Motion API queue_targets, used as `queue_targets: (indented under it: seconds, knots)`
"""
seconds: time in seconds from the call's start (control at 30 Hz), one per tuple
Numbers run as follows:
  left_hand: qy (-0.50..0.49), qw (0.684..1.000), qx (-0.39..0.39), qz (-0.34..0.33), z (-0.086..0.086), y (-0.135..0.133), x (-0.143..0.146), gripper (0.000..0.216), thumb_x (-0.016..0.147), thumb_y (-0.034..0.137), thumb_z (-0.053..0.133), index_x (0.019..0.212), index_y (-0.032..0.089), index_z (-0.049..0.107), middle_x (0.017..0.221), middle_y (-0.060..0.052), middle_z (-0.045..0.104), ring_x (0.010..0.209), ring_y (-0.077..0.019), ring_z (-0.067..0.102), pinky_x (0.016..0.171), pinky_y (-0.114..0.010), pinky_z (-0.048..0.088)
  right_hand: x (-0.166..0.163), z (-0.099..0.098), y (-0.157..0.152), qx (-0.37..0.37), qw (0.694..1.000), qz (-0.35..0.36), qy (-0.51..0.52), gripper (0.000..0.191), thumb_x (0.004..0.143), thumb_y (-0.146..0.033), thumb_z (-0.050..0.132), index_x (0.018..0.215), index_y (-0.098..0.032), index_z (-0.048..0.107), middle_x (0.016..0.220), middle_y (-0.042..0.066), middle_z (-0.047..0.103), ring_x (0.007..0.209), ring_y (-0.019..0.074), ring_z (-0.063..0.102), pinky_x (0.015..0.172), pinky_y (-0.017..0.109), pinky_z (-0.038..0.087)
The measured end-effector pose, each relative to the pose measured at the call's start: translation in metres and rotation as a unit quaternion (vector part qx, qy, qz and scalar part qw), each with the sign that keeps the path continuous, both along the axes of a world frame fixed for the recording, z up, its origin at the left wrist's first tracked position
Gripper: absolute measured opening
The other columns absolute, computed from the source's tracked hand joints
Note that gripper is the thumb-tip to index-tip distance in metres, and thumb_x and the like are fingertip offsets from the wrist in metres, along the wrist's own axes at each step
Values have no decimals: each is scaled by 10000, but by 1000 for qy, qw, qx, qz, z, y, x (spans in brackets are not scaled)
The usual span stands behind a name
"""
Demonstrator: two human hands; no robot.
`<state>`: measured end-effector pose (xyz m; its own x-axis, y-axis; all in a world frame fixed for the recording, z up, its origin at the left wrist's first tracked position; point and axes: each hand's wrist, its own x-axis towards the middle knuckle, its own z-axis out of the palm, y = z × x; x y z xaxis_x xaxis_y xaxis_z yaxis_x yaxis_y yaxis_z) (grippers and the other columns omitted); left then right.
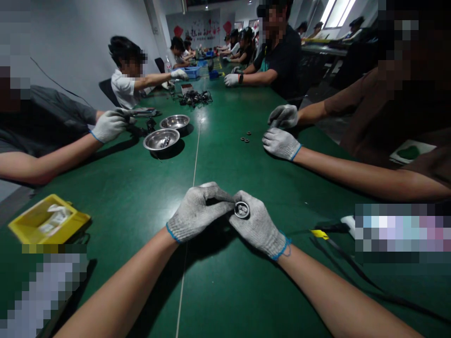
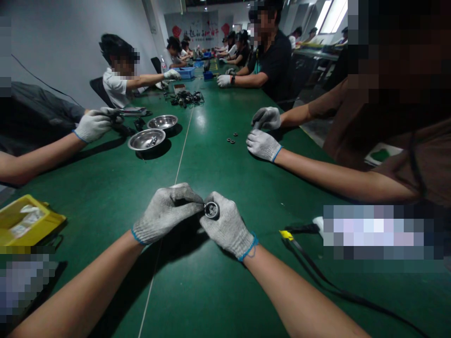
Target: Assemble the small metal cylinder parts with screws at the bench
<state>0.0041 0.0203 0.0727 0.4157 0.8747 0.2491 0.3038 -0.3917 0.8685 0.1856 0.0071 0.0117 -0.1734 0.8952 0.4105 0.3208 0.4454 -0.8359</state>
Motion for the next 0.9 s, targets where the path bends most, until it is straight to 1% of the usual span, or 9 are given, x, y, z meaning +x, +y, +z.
queue_targets:
  seconds: [0.13, 0.23, 0.37, 0.43, 0.53, 0.7, 0.8, 0.9]
  knots:
    - [4, 1000, 20, -9, -3, 1, 2, 79, 880, 186, 740, 898, 188, 817, 833, -23, 739, 755, -136, 691, 723, -253, 550, -1, 2, -1, -28, 1000, 10, -5, 133, 694, -197, 601, 780, -239, 510, 656, -37, 574, 581, 147, 530, 554, 262, 390]
    - [5, 999, 36, -17, -4, 0, 2, 84, 885, 179, 740, 911, 192, 818, 840, -22, 741, 761, -135, 691, 720, -249, 546, 0, 4, -1, -23, 1000, 18, -10, 121, 698, -213, 589, 736, -244, 479, 628, -43, 545, 553, 137, 492, 538, 265, 356]
    - [11, 999, 42, -21, -1, -4, 4, 83, 890, 181, 738, 909, 191, 818, 848, -28, 739, 766, -137, 690, 712, -250, 544, 3, 3, -1, -14, 999, 42, -8, 137, 676, -207, 555, 695, -252, 427, 612, -52, 487, 531, 126, 432, 526, 274, 307]
    - [12, 999, 42, -25, 0, -6, 5, 86, 889, 180, 739, 913, 197, 819, 847, -25, 736, 754, -132, 681, 702, -246, 539, 4, 2, -1, -13, 998, 62, 0, 144, 671, -211, 554, 700, -253, 419, 624, -52, 478, 541, 128, 424, 533, 280, 305]
    - [16, 999, 41, -29, 1, -6, 6, 93, 891, 185, 733, 920, 201, 820, 838, -22, 725, 741, -128, 670, 687, -242, 525, 4, 2, 0, -9, 997, 81, 12, 147, 692, -220, 561, 733, -252, 423, 667, -41, 499, 583, 142, 450, 564, 290, 335]
    - [41, 999, 28, -21, 1, -5, 5, 100, 889, 208, 717, 901, 198, 816, 820, -25, 711, 741, -139, 659, 679, -253, 511, 2, 4, -2, -16, 998, 53, 31, 215, 701, -197, 584, 858, -249, 446, 749, -30, 544, 653, 162, 500, 611, 297, 392]
    - [53, 998, 34, -18, 3, -5, 4, 107, 896, 215, 708, 910, 201, 813, 817, -24, 706, 737, -141, 656, 669, -255, 502, 2, 3, -2, -8, 999, 41, 30, 226, 685, -185, 582, 850, -252, 442, 748, -29, 540, 665, 167, 509, 611, 298, 397]
    - [59, 997, 48, -23, 6, -6, 5, 109, 910, 221, 704, 920, 205, 811, 827, -25, 713, 760, -148, 667, 697, -263, 512, 2, 4, -1, 5, 999, 32, 37, 207, 679, -183, 564, 834, -253, 446, 728, -27, 533, 669, 174, 520, 614, 304, 405]
